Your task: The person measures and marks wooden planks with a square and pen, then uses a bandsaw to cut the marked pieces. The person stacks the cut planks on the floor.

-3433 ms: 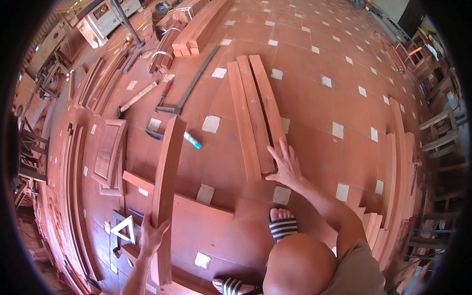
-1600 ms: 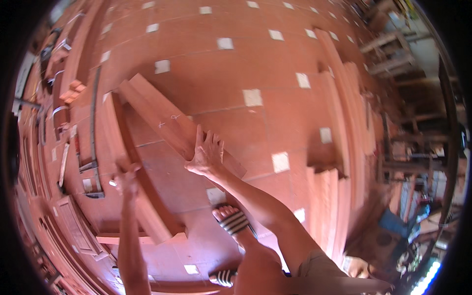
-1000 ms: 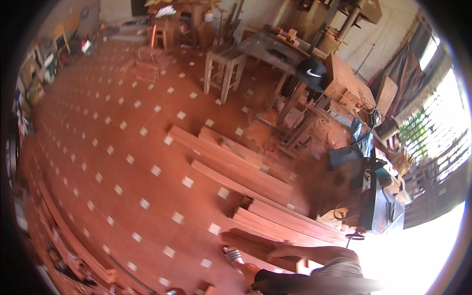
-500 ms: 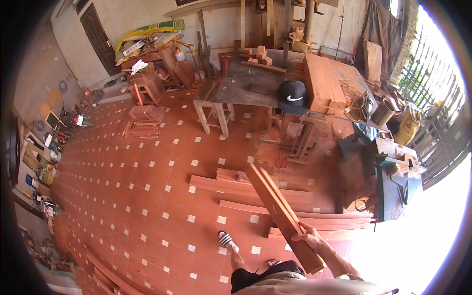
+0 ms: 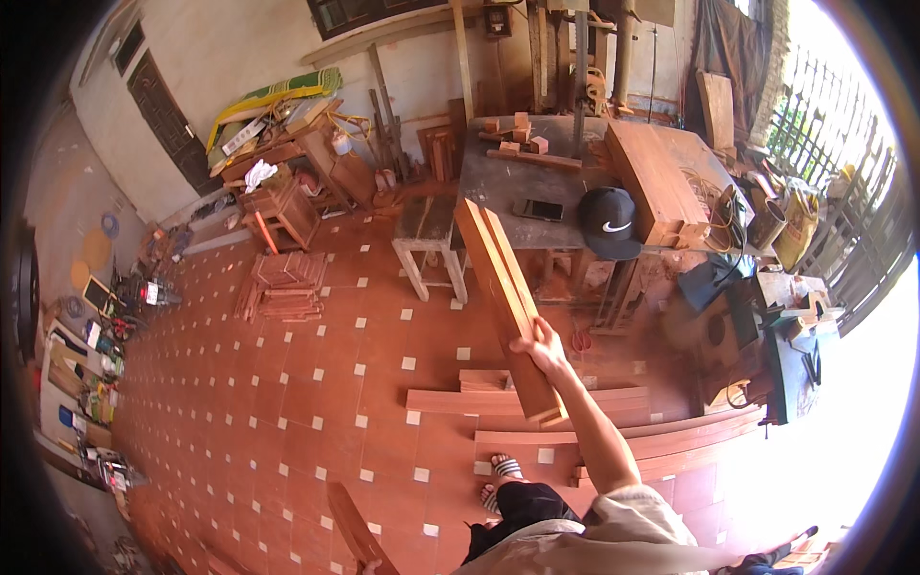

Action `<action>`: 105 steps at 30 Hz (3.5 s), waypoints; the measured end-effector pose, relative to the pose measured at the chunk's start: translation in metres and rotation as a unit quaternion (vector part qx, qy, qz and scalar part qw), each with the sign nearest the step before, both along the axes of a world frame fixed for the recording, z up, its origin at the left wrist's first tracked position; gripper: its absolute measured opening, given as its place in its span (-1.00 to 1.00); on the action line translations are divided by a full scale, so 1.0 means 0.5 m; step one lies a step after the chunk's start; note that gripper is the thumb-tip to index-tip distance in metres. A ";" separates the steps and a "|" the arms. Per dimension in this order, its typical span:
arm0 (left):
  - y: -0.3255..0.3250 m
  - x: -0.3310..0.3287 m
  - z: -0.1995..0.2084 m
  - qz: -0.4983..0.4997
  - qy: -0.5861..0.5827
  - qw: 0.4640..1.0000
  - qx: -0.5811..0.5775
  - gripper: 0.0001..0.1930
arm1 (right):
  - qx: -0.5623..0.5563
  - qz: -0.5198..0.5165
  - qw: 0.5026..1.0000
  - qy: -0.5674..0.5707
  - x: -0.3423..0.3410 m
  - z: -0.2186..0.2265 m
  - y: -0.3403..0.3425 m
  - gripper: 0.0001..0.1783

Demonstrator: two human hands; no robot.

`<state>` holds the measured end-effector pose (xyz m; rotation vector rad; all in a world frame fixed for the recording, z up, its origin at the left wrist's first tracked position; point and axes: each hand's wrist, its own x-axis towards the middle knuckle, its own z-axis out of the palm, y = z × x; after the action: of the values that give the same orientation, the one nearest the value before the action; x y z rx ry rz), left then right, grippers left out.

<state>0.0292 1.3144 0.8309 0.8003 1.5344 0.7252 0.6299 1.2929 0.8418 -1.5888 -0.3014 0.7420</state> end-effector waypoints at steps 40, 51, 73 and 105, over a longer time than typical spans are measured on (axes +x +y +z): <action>0.692 1.654 0.139 -0.383 0.427 0.746 0.338 0.18 | -0.290 -0.215 0.872 -0.331 0.161 -0.062 -0.005 -0.31; 0.644 1.690 0.100 -0.369 0.523 0.669 0.378 0.16 | -0.311 0.044 0.794 -0.520 0.803 -0.051 0.421 -0.31; 0.645 1.696 0.092 -0.388 0.530 0.659 0.365 0.08 | -0.303 -0.128 0.821 -0.467 0.696 0.100 0.118 -0.22; 0.667 1.683 0.121 -0.384 0.461 0.717 0.356 0.12 | -0.328 -0.327 0.761 -0.454 0.712 -0.106 -0.080 -0.42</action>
<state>0.8706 1.6480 0.8916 2.4992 1.4702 0.2117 0.9858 1.2529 0.7887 -2.4566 -0.1405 -0.6139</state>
